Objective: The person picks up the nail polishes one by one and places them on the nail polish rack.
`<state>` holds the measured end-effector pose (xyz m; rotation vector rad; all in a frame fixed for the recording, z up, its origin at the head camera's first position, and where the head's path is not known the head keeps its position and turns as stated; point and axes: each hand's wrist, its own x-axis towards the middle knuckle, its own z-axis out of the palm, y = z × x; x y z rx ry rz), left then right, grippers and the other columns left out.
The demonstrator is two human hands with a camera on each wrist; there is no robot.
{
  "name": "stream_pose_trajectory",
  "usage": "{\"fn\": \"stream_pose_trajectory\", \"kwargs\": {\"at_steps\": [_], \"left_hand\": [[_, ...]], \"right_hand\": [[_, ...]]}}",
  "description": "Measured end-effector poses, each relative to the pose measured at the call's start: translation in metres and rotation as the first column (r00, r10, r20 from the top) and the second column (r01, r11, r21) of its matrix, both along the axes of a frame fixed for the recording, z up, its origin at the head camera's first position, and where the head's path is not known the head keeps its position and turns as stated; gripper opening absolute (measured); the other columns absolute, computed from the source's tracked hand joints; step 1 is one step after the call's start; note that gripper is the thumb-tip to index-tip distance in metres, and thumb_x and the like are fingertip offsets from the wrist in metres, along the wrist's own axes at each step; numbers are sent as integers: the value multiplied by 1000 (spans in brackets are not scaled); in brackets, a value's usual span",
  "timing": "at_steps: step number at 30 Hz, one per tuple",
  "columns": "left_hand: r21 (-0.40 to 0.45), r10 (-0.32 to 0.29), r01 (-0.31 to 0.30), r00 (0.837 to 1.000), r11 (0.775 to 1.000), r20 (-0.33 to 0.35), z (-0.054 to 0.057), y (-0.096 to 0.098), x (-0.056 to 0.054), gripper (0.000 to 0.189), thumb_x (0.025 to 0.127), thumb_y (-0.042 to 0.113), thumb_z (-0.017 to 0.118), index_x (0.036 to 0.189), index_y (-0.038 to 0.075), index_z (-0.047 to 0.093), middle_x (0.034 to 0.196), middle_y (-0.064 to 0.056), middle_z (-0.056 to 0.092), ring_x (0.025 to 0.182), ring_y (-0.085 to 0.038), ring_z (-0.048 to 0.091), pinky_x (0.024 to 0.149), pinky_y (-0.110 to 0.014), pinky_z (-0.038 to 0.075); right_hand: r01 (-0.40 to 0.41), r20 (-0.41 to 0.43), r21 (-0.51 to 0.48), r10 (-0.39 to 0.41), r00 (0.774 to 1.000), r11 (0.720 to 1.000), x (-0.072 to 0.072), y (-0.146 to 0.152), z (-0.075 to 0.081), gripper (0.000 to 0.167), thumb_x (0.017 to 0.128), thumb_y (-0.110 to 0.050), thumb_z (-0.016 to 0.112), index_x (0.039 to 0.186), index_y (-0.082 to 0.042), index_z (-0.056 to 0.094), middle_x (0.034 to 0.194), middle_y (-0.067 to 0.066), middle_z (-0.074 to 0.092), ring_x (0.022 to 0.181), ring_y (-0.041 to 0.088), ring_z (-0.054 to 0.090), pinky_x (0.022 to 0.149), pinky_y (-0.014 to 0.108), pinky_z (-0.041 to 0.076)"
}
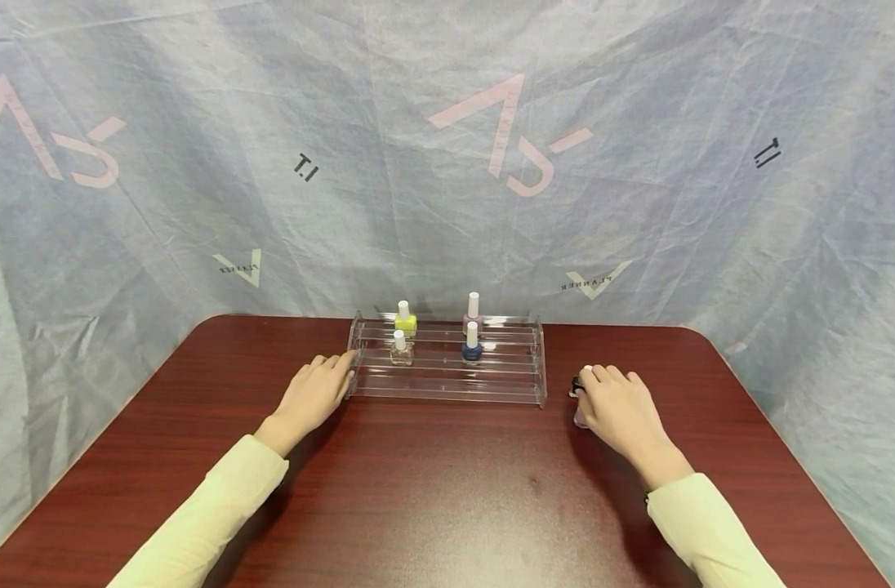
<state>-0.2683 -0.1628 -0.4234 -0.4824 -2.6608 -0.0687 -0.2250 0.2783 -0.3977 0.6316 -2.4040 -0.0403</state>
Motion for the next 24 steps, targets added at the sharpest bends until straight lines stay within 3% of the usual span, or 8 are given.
{"fn": "stream_pose_trajectory", "kwargs": {"at_steps": [24], "left_hand": [[-2, -7, 7, 1000, 1000, -1, 1, 0, 1, 35, 93, 21, 48, 126, 9, 51, 104, -10, 65, 94, -30, 58, 72, -42, 48]], "right_hand": [[-8, 8, -19, 8, 1000, 1000, 8, 3, 0, 16, 71, -9, 64, 69, -12, 48, 63, -3, 45, 60, 17, 47, 50, 29, 29]]}}
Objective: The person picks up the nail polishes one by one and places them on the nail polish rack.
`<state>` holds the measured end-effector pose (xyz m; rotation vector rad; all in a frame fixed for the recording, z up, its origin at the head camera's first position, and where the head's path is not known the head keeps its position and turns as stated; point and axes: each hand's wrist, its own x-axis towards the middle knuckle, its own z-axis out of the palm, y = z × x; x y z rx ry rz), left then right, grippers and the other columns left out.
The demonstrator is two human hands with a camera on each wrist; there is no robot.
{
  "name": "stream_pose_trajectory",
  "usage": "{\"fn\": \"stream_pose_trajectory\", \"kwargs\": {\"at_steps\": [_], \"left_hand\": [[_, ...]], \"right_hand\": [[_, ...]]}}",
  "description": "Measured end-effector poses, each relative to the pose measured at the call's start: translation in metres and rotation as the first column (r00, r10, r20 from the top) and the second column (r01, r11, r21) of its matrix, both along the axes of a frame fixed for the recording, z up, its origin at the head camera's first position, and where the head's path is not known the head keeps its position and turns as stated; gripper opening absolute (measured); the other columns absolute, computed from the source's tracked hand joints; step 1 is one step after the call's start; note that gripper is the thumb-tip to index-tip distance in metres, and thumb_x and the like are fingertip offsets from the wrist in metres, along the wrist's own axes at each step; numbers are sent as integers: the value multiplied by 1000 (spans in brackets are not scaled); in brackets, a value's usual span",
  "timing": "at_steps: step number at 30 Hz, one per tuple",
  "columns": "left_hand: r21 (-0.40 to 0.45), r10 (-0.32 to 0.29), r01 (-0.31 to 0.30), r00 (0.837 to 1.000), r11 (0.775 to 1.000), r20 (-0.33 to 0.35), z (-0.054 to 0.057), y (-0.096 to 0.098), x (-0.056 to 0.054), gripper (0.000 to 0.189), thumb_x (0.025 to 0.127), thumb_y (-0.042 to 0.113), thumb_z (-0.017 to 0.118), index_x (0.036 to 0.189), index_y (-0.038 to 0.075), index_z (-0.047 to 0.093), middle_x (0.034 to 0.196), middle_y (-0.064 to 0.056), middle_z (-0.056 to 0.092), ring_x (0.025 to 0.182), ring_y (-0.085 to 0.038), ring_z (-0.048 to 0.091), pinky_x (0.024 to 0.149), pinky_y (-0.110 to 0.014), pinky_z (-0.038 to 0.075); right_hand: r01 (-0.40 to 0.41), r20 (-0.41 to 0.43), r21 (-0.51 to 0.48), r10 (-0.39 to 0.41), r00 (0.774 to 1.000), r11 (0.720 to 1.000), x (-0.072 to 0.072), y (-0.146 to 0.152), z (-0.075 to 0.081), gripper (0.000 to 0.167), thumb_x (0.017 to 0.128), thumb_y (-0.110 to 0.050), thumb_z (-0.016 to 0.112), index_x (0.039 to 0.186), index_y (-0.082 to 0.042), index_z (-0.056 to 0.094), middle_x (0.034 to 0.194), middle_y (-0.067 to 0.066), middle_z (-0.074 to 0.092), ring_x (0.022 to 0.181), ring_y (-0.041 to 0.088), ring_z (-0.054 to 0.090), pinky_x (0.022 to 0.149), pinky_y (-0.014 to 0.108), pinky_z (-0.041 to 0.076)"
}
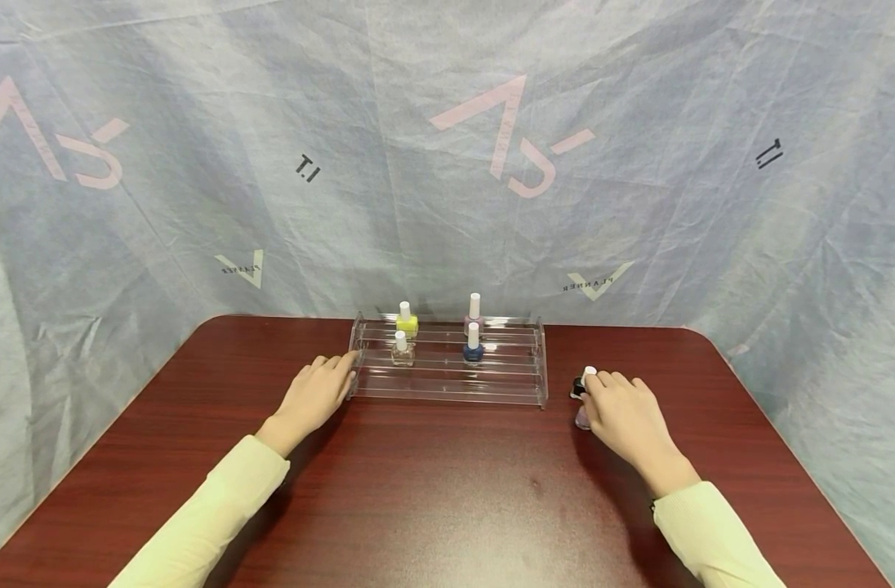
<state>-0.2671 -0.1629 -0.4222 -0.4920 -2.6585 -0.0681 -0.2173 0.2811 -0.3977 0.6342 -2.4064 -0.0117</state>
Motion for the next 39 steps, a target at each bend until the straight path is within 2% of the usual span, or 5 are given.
{"fn": "stream_pose_trajectory", "kwargs": {"at_steps": [19, 28, 39], "left_hand": [[10, 4, -4, 1000, 1000, -9, -1, 0, -1, 34, 93, 21, 48, 125, 11, 51, 102, -9, 65, 93, -29, 57, 71, -41, 48], [7, 8, -8, 1000, 1000, 6, -1, -1, 0, 35, 93, 21, 47, 126, 11, 51, 104, -9, 65, 94, -29, 57, 73, -41, 48], [11, 9, -10, 1000, 1000, 13, -1, -1, 0, 35, 94, 22, 47, 126, 11, 51, 104, -8, 65, 94, -29, 57, 73, -42, 48]], "right_hand": [[7, 28, -7, -7, 1000, 1000, 0, 0, 0, 17, 73, -11, 67, 69, -12, 50, 64, -3, 46, 62, 18, 49, 51, 30, 32], [-26, -29, -17, 26, 999, 1000, -2, -2, 5, 17, 72, -10, 67, 70, -11, 50, 62, -2, 46, 60, 19, 48, 50, 30, 31], [-71, -79, -4, 71, 994, 997, -6, -8, 11, 13, 76, -13, 60, 69, -11, 48, 63, -1, 45, 61, 19, 48, 51, 29, 29]]}}
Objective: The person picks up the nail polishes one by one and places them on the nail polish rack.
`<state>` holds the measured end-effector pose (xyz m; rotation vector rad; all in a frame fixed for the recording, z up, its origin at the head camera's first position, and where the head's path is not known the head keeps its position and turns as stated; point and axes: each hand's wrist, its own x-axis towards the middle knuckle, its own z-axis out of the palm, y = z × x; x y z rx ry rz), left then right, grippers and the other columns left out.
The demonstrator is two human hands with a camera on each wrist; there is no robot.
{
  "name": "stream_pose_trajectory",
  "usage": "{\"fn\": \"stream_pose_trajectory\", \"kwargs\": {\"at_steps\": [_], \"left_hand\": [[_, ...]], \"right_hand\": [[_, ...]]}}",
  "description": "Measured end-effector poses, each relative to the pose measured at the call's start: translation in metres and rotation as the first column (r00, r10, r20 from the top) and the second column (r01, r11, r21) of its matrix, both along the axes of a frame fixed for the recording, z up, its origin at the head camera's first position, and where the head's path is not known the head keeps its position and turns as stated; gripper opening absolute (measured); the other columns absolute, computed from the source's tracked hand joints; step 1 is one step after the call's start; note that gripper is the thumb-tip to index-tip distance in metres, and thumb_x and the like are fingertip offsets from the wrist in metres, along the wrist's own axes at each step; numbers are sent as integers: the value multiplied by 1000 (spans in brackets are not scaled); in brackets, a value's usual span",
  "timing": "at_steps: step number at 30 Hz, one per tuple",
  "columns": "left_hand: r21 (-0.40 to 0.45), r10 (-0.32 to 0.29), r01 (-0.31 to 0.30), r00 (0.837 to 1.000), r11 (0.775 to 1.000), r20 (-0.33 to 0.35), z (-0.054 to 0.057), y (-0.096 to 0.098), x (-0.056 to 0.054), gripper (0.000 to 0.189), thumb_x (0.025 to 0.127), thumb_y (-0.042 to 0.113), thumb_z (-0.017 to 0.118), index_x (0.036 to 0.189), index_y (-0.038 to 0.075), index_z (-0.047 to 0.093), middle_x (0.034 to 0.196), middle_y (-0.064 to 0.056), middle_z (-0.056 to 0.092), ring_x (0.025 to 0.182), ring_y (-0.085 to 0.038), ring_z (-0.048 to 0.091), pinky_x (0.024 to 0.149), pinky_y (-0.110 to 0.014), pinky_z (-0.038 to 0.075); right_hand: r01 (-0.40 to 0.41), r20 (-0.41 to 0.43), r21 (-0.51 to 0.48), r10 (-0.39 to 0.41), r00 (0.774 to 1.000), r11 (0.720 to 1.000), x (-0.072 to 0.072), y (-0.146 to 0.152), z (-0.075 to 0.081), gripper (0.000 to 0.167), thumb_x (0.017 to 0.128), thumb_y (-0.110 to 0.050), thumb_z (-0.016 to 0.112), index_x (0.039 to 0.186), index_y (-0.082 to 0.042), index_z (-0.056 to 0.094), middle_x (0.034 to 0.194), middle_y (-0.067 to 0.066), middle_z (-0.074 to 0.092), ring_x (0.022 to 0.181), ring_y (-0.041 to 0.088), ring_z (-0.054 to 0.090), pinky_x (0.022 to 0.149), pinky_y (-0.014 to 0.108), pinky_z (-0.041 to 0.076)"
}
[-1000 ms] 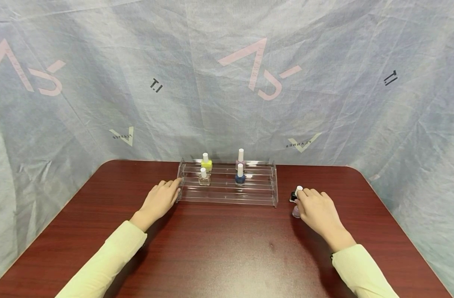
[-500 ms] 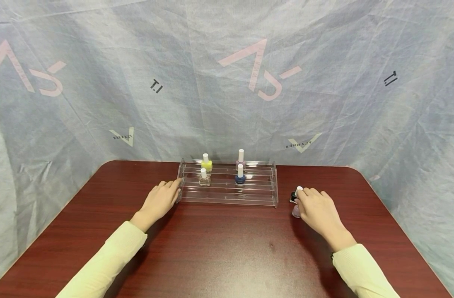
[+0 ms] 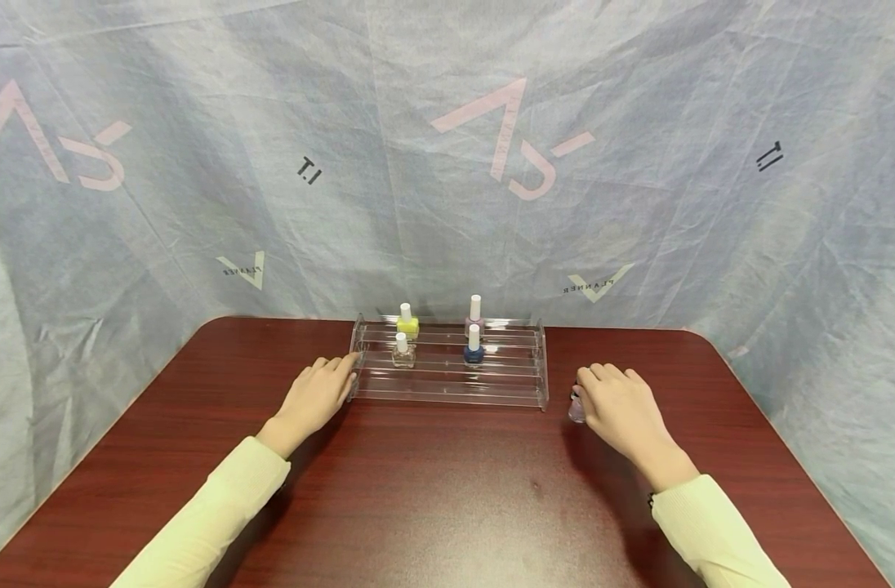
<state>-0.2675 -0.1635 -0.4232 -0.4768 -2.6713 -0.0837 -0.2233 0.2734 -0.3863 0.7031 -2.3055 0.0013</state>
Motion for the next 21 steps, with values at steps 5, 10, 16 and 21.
{"fn": "stream_pose_trajectory", "kwargs": {"at_steps": [5, 10, 16, 21], "left_hand": [[-3, 2, -2, 1000, 1000, -1, 0, 0, 0, 35, 93, 21, 47, 127, 11, 51, 104, -9, 65, 94, -29, 58, 72, -41, 48], [-6, 3, -3, 1000, 1000, -6, 0, 0, -1, 35, 93, 21, 48, 126, 11, 51, 104, -9, 65, 94, -29, 58, 72, -41, 48], [-8, 0, 0, 1000, 1000, -11, 1, 0, 0, 35, 93, 21, 49, 126, 11, 51, 104, -9, 65, 93, -29, 58, 72, -41, 48], [-8, -5, 5, 1000, 1000, -13, 1, 0, 1, 35, 93, 21, 49, 126, 10, 51, 103, -9, 65, 92, -29, 58, 71, -41, 48]], "right_hand": [[-10, 0, -5, 10, 1000, 1000, 1, -8, 7, 13, 76, -14, 61, 69, -12, 50, 64, -1, 47, 62, 19, 49, 52, 29, 30], [-24, 1, 1, 24, 1000, 1000, 0, -17, 13, 14, 77, -16, 61, 69, -12, 50, 64, -2, 47, 63, 19, 49, 54, 29, 31], [-62, -24, 24, 62, 998, 998, 0, -29, 18, 18, 75, -15, 62, 67, -11, 46, 62, 0, 43, 61, 21, 46, 53, 30, 30], [-72, -18, 33, 73, 997, 997, -1, -41, 19, 19, 77, -14, 60, 67, -11, 45, 62, 0, 42, 60, 21, 45, 53, 29, 29]]}}
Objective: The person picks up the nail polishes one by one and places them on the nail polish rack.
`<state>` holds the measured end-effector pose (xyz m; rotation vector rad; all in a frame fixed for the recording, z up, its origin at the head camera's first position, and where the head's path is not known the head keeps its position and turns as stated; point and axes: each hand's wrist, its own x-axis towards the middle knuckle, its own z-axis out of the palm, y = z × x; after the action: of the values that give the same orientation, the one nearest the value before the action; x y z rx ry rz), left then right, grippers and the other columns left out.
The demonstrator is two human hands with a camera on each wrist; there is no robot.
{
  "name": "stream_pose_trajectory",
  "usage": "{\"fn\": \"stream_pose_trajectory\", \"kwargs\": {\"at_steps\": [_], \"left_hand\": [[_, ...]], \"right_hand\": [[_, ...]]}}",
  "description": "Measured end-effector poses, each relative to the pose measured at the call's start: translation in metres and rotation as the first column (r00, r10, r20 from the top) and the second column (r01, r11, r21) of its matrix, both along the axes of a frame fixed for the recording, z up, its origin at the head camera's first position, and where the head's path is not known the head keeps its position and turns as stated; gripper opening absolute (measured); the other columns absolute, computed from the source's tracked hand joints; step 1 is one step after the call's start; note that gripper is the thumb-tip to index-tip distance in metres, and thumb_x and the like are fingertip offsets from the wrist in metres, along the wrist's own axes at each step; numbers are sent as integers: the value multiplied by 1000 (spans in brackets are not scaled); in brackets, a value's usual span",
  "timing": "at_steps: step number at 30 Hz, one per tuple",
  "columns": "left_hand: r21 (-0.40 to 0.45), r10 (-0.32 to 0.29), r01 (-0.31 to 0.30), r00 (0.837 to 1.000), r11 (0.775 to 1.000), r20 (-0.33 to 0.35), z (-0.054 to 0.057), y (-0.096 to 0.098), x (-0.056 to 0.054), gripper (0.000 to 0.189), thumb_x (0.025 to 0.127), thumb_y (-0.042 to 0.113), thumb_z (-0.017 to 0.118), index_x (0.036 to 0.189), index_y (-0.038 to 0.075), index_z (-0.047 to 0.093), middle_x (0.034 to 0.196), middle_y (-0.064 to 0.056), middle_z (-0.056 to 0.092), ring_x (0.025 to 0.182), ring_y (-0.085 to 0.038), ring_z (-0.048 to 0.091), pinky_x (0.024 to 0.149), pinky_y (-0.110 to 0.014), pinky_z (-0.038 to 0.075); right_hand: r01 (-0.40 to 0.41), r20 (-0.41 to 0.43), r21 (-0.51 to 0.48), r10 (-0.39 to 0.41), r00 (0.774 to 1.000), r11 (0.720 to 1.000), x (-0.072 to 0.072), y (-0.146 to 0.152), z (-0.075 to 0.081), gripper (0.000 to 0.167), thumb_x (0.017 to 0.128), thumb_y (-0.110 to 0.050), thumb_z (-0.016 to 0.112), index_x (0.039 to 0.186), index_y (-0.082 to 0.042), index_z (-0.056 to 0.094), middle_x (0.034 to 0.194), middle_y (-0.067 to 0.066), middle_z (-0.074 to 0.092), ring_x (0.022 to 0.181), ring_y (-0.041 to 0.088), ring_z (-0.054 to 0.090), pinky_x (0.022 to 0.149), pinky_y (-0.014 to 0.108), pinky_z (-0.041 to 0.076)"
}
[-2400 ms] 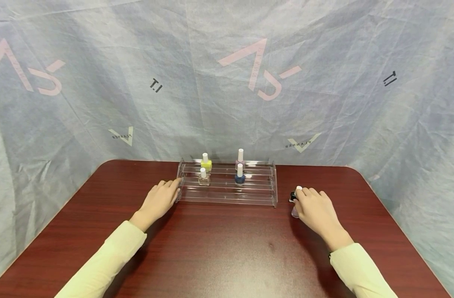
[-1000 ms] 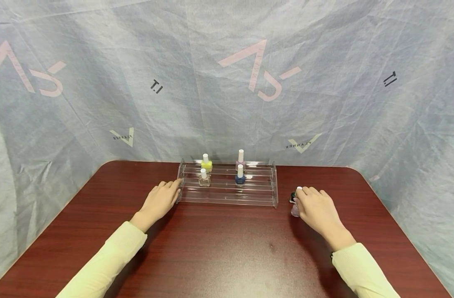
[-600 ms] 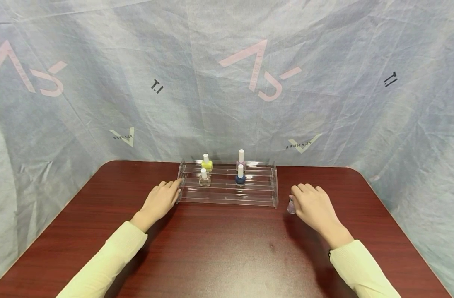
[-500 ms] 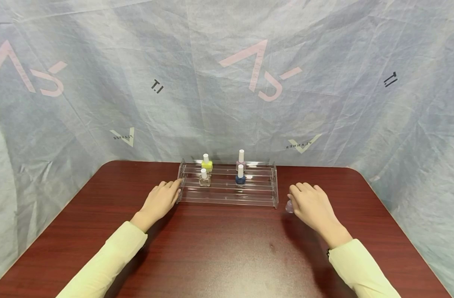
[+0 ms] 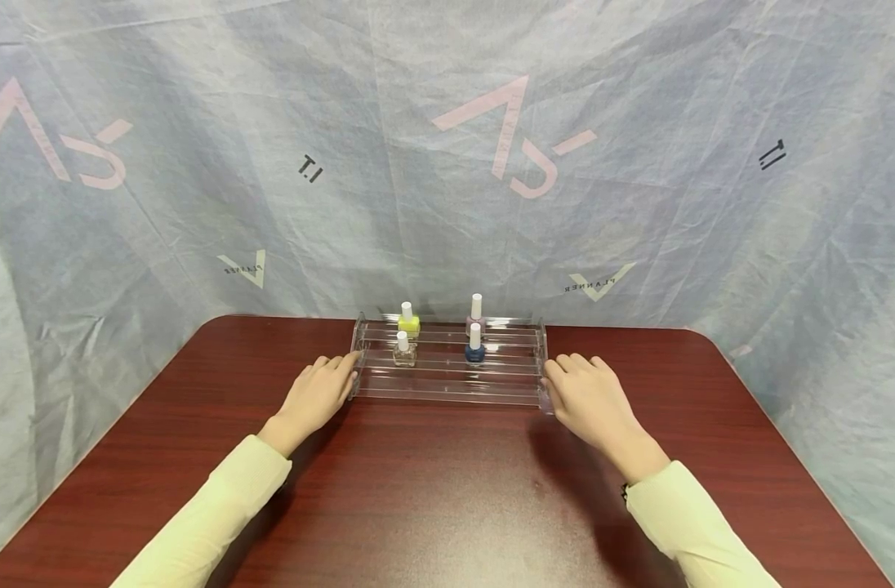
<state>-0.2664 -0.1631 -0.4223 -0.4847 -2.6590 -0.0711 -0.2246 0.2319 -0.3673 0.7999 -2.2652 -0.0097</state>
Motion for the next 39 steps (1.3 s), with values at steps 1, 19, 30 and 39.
{"fn": "stream_pose_trajectory", "kwargs": {"at_steps": [1, 19, 30, 39], "left_hand": [[1, 0, 0, 1000, 1000, 1, 0, 0, 0, 35, 93, 21, 49, 126, 10, 51, 103, -9, 65, 92, -30, 58, 71, -41, 48], [12, 4, -4, 1000, 1000, 17, 1, 1, 0, 36, 93, 21, 49, 127, 11, 50, 105, -9, 65, 93, -30, 57, 73, -42, 48], [11, 7, -7, 1000, 1000, 18, 0, 0, 0, 36, 93, 21, 49, 127, 11, 50, 104, -9, 65, 94, -30, 57, 74, -43, 48], [9, 7, -7, 1000, 1000, 9, 0, 0, 0, 36, 92, 21, 50, 127, 11, 50, 105, -9, 65, 94, -30, 57, 73, -43, 48]], "right_hand": [[1, 5, 0, -1, 1000, 1000, 0, -2, 0, 19, 77, -14, 61, 67, -11, 45, 62, 0, 42, 61, 21, 46, 53, 29, 29], [-60, 34, 21, 59, 998, 998, -2, -44, -5, 17, 78, -15, 65, 71, -11, 50, 66, 0, 51, 64, 20, 51, 54, 29, 31], [-111, 17, 61, 110, 994, 992, -4, -69, -12, 15, 78, -19, 65, 73, -12, 53, 67, 0, 53, 65, 19, 54, 56, 31, 35], [-137, 25, 82, 135, 990, 987, -7, -86, -17, 14, 80, -18, 63, 72, -14, 52, 68, -1, 54, 64, 18, 54, 56, 31, 37]]}}
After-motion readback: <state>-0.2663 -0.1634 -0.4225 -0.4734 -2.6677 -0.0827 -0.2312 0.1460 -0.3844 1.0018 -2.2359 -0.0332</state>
